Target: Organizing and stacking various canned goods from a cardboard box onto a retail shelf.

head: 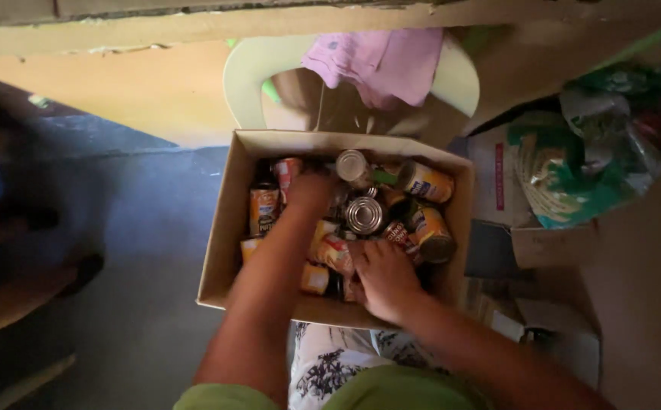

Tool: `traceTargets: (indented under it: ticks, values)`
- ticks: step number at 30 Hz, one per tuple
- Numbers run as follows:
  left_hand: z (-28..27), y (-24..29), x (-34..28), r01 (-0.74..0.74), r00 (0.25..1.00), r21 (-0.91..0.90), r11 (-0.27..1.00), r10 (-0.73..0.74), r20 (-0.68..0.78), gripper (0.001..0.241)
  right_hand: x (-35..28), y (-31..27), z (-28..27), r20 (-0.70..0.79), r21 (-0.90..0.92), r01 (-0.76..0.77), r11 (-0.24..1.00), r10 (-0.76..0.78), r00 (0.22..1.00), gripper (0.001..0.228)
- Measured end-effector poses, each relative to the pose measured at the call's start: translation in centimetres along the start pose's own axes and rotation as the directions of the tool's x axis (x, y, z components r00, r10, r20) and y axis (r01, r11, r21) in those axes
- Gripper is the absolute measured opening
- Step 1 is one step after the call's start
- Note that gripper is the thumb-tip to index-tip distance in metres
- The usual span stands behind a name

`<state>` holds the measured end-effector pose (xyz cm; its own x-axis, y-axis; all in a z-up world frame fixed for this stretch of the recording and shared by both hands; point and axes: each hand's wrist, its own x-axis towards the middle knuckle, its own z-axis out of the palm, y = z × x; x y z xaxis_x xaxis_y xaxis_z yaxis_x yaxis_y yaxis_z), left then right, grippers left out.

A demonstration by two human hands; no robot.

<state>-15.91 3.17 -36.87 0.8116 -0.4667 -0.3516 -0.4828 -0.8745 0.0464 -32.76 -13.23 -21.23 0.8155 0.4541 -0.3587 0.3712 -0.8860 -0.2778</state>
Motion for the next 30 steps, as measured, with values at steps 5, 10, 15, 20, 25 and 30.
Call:
traceTargets:
  ticks: [5,10,15,20,25,30]
  values:
    - [-7.5,-0.5,-5.5,-0.083,0.996,-0.208,0.975,0.075,-0.045,0.057,-1.5,1.5,-0.2,-0.246,0.219,0.128,0.967,-0.072,0.966,0.076]
    - [-13.0,0.3,-9.4,-0.023,0.998,-0.581,0.814,-0.011,-0.054,0.075,-0.5,4.2,0.6,-0.011,0.587,0.011,0.809,-0.006,1.000,0.061]
    - [-16.1,2.6,-10.7,-0.025,0.999,-0.892,0.451,-0.011,-0.034,0.067,1.5,5.0,-4.1,-0.172,0.936,0.115,0.334,0.147,0.974,0.097]
    - [-13.4,4.0,-8.1,0.082,0.996,-0.967,0.242,-0.001,0.084,0.054,2.2,6.3,-4.9,-0.063,0.990,0.082,-0.115,0.166,0.984,0.054]
    - [-8.3,4.1,-6.8,0.167,0.971,-0.774,0.611,-0.237,0.022,0.044,2.3,7.7,-1.3,0.018,0.997,0.020,-0.080,0.443,0.896,0.053]
    - [-3.8,5.3,-6.0,0.125,0.988,-0.080,0.989,-0.131,-0.080,0.035,2.0,6.7,-1.3,0.219,0.975,-0.181,-0.129,0.433,0.874,0.036]
